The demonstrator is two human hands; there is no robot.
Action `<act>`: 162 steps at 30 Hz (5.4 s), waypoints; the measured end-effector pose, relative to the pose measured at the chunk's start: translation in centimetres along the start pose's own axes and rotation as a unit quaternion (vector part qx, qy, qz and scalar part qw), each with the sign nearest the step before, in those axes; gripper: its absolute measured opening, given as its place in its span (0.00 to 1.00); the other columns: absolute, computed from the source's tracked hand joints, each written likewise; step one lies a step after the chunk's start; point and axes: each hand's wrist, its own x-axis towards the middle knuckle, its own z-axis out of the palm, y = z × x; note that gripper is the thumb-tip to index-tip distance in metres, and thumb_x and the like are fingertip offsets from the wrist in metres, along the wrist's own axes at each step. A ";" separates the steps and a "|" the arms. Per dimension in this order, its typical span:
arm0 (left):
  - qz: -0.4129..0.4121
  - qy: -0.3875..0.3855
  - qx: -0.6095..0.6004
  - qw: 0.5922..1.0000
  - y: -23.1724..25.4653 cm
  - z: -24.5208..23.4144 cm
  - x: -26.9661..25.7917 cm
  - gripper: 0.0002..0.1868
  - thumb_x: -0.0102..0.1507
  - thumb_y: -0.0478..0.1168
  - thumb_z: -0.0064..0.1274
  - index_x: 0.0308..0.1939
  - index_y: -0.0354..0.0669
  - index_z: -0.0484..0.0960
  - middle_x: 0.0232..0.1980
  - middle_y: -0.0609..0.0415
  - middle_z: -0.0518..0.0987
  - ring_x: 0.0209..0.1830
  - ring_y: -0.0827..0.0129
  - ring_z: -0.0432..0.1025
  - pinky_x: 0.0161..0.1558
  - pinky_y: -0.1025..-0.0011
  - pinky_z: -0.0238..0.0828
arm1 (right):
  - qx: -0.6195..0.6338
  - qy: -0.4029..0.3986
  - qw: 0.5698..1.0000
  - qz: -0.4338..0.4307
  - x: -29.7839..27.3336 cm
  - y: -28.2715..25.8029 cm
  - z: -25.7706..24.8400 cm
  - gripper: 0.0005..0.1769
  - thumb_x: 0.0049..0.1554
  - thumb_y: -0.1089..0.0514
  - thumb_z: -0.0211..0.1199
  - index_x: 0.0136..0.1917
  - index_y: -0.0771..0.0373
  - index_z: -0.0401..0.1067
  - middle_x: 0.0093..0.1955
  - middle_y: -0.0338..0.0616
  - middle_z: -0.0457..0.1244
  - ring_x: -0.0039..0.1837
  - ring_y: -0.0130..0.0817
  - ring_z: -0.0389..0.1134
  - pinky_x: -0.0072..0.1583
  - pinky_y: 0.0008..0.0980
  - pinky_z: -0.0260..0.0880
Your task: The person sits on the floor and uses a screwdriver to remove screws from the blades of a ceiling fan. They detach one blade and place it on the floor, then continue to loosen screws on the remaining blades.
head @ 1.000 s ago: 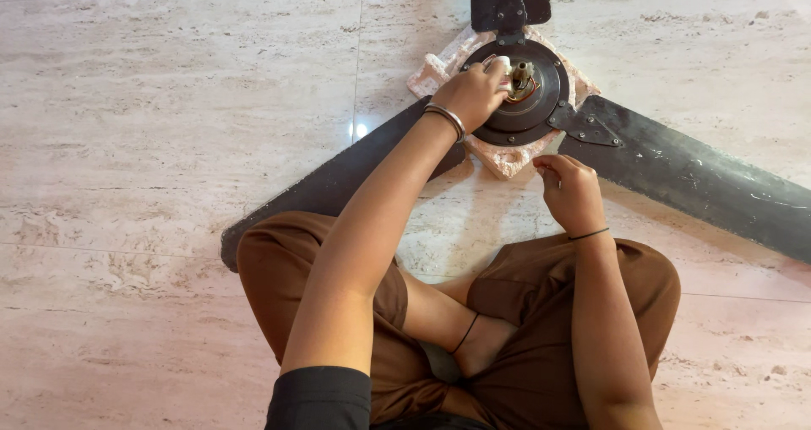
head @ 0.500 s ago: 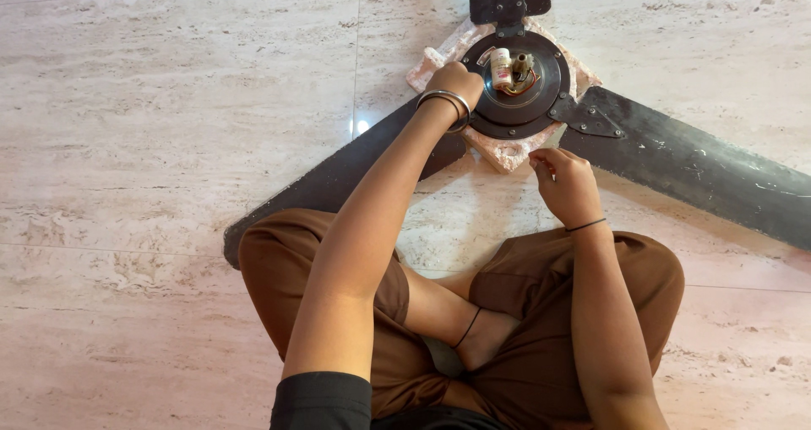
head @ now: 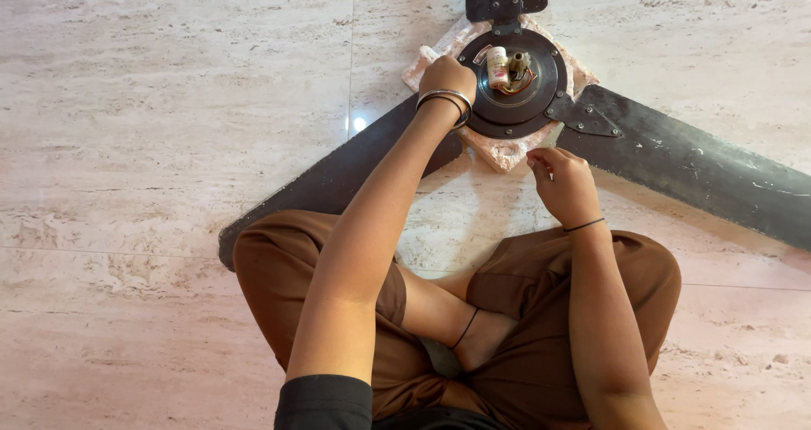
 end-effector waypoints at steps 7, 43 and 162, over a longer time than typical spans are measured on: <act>0.000 0.030 -0.016 0.999 -0.2 -0.7 -0.5 0.18 0.62 0.39 0.43 0.46 0.29 0.83 0.49 0.30 0.82 0.52 0.46 0.79 0.56 0.59 0.76 | 0.015 -0.010 1.000 0.012 0.1 -0.1 0.1 0.08 0.61 0.62 0.64 0.52 0.66 0.78 0.49 0.54 0.71 0.45 0.45 0.73 0.48 0.38 0.73; 0.201 -0.075 0.124 0.969 1.5 -1.9 -3.8 0.16 0.65 0.32 0.40 0.55 0.28 0.73 0.50 0.30 0.81 0.52 0.45 0.79 0.53 0.57 0.77 | -0.021 -0.025 0.999 0.016 -0.3 0.4 1.0 0.08 0.61 0.61 0.64 0.52 0.66 0.79 0.49 0.55 0.71 0.44 0.48 0.73 0.48 0.40 0.72; 0.242 -0.016 0.350 0.905 2.8 -3.0 -5.5 0.18 0.71 0.43 0.43 0.60 0.35 0.69 0.52 0.35 0.78 0.47 0.50 0.80 0.41 0.57 0.82 | -0.010 -0.022 1.000 -0.014 0.4 0.4 0.9 0.09 0.62 0.60 0.65 0.52 0.67 0.78 0.50 0.56 0.71 0.47 0.49 0.73 0.50 0.41 0.72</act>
